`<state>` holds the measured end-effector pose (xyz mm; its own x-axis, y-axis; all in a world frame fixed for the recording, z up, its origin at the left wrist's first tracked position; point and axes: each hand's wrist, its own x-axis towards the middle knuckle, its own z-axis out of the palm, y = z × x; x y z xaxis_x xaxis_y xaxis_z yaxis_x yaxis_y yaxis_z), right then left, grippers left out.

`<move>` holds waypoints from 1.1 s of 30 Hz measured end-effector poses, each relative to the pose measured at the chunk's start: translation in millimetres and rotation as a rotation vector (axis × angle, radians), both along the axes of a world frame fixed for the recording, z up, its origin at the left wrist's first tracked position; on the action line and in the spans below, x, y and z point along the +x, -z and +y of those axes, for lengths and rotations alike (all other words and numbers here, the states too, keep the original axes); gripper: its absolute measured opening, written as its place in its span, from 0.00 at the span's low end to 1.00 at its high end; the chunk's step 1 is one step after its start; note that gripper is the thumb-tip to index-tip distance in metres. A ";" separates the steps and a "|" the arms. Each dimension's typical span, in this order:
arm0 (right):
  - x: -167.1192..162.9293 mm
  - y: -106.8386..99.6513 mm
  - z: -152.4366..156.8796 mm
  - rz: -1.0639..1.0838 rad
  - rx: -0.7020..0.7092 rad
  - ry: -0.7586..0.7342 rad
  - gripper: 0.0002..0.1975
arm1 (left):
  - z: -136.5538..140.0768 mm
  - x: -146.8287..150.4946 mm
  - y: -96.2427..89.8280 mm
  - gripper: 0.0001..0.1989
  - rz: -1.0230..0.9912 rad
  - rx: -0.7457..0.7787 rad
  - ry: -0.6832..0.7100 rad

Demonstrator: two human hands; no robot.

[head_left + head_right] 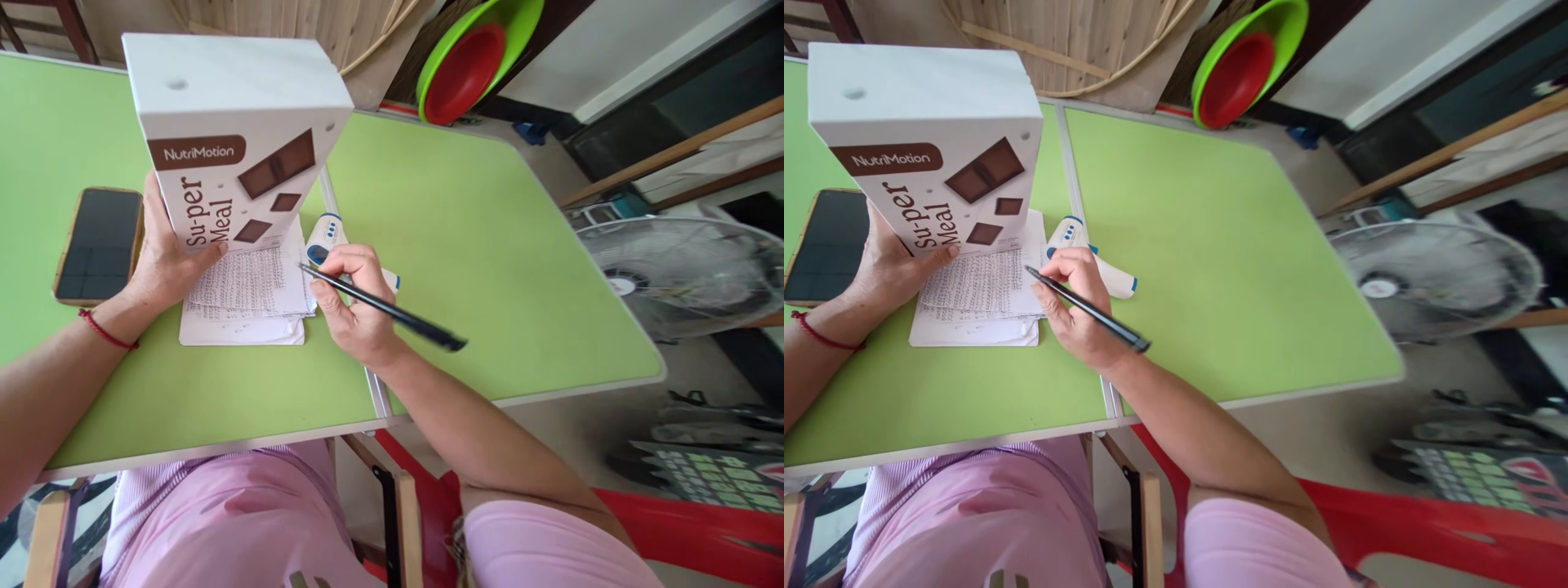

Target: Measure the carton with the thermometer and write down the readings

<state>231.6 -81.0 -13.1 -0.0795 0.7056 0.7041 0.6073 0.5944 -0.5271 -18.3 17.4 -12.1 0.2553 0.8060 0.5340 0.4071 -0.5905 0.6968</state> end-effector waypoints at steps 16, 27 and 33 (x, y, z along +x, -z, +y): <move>-6.2 2.7 -3.1 -0.528 0.156 -0.430 0.08 | 4.7 -0.8 1.5 0.42 -0.013 0.056 -0.012; 4.5 -1.5 4.7 -0.426 0.220 -0.245 0.08 | 3.5 -2.0 1.3 0.38 0.022 0.039 -0.032; 40.8 7.3 16.7 -0.481 -0.090 0.354 0.30 | 3.3 -3.1 1.5 0.37 0.030 0.012 -0.009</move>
